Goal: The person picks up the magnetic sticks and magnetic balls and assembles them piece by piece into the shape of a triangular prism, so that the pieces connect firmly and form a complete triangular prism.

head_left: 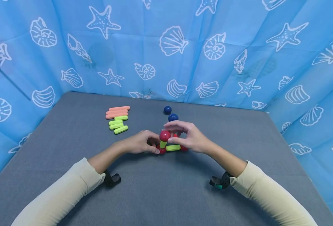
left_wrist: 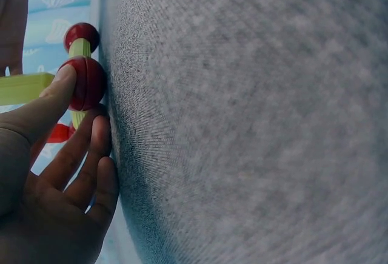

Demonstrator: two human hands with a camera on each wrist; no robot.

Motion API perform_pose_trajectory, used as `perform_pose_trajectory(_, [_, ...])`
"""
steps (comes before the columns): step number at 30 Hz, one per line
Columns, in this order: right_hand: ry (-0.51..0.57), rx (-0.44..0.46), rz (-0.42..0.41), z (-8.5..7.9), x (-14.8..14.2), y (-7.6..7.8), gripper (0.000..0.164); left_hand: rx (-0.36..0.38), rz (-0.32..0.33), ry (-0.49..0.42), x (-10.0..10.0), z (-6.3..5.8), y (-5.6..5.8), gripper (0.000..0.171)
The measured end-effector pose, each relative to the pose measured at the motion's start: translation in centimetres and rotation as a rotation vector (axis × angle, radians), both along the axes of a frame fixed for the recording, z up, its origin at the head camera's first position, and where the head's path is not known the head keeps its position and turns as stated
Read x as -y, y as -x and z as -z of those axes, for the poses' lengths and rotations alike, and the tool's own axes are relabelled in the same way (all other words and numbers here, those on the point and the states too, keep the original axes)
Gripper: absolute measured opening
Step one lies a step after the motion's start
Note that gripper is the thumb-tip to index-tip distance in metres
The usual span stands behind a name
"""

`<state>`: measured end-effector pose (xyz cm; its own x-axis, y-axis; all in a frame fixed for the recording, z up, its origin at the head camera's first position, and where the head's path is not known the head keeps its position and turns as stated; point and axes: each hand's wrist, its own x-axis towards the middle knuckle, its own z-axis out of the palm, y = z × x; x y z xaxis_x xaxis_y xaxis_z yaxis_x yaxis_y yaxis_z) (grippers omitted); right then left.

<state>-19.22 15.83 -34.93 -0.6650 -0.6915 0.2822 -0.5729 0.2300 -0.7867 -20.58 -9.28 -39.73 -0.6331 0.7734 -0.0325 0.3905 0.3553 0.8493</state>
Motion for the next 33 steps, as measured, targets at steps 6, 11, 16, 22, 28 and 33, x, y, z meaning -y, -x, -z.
perform_pose_trajectory(6, [-0.013,0.007,-0.006,-0.1,0.1,-0.2,0.047,-0.003,-0.007,0.001,0.1,-0.1,0.0,0.036])
perform_pose_trajectory(11, [-0.056,0.002,0.043,0.5,-1.5,-0.5,0.039,0.000,-0.006,-0.010,0.0,0.1,-0.1,0.034])
perform_pose_trajectory(16, [-0.214,-0.031,0.091,2.0,-3.9,-0.1,0.041,0.008,-0.027,0.012,-0.2,0.0,-0.5,0.037])
perform_pose_trajectory(22, [-0.321,0.066,0.032,3.5,-5.4,0.5,0.053,-0.019,-0.038,0.032,-0.4,0.0,-1.0,0.039])
perform_pose_trajectory(28, [-0.316,0.118,0.023,3.5,-5.6,0.9,0.050,-0.087,-0.061,0.012,0.3,-0.3,-0.9,0.032])
perform_pose_trajectory(33, [-0.334,0.114,0.017,3.3,-5.5,1.1,0.049,-0.304,-0.296,-0.055,3.6,-0.8,0.5,0.019])
